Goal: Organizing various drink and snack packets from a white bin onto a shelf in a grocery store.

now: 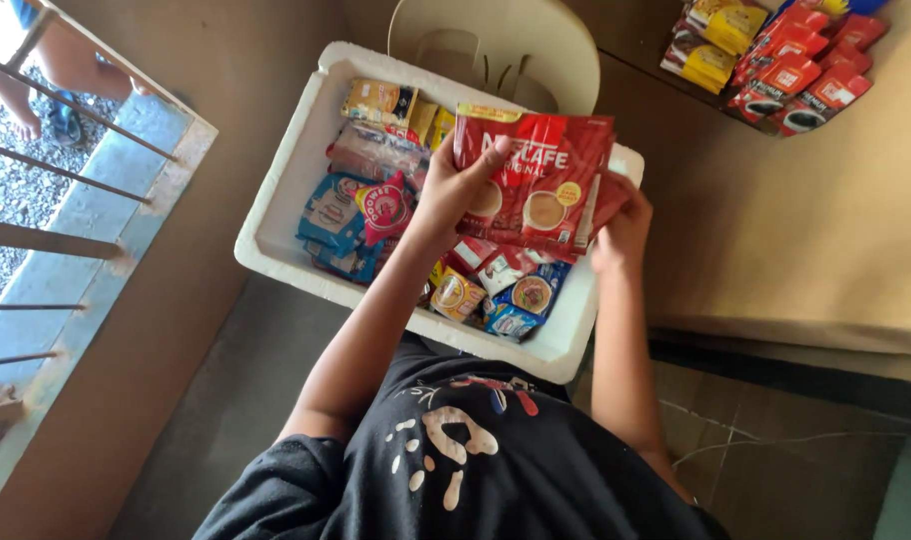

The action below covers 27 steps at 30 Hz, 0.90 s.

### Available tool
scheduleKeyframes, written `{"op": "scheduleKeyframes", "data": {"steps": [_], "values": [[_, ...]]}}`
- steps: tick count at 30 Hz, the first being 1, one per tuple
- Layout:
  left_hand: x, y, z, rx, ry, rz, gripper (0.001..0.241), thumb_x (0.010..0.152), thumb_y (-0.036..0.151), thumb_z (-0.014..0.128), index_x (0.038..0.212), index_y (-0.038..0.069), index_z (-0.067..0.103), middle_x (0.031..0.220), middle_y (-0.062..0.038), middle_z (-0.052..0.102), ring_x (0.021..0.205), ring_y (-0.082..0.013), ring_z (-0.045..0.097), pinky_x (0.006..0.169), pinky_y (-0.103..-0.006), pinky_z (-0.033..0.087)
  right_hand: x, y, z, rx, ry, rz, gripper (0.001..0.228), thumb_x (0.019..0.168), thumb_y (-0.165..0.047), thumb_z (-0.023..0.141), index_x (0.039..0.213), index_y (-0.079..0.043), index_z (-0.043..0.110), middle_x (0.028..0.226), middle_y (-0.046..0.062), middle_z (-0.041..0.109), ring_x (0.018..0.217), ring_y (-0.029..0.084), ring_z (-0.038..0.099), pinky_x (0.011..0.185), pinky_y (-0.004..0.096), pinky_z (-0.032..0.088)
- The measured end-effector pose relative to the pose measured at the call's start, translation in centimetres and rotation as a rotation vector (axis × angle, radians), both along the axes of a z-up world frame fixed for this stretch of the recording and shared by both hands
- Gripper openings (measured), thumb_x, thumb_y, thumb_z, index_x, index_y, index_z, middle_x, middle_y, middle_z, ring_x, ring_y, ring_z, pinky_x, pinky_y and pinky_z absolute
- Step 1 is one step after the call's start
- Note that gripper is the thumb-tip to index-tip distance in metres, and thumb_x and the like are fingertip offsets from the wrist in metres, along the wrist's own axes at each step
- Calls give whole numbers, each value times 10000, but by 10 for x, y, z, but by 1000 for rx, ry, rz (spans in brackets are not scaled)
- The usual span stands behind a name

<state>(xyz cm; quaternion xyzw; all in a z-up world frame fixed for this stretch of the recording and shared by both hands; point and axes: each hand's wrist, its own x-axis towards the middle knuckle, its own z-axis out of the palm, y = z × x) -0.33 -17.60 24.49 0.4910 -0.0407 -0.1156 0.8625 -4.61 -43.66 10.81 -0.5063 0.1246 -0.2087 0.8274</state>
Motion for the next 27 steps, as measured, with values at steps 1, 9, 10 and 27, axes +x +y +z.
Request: {"op": "scheduleKeyframes", "data": {"steps": [1, 9, 10, 27], "values": [[-2, 0, -9, 1, 1, 0, 421, 927, 272, 789, 1231, 25, 635, 1071, -76, 757, 933, -130, 720, 837, -303, 587, -2, 6, 25, 1, 1, 0, 169, 987, 16, 681, 1156, 21, 691, 1110, 82, 734, 993, 168, 715, 900, 337, 598], [16, 8, -29, 48, -82, -128, 448, 964, 276, 781, 1288, 23, 604, 1099, -57, 729, 960, -108, 689, 865, -294, 574, -8, 38, 108, 11, -94, 305, 241, 993, -10, 598, 1218, 28, 677, 1149, 92, 730, 992, 140, 706, 898, 280, 574], [17, 8, -19, 49, -83, -126, 448, 964, 276, 781, 1288, 23, 604, 1099, -57, 729, 960, -108, 689, 865, -294, 574, -3, 33, 102, 12, -95, 306, 241, 993, -10, 598, 1218, 28, 677, 1149, 92, 730, 992, 140, 706, 898, 280, 574], [22, 18, 64, -288, -68, 50, 369, 978, 208, 758, 1248, 17, 596, 1091, -105, 741, 918, -172, 736, 802, -361, 626, 13, 58, -43, -621, -170, 327, 577, 965, -148, 806, 1439, 5, 515, 1420, 124, 612, 1322, 252, 596, 1154, 433, 471]]}}
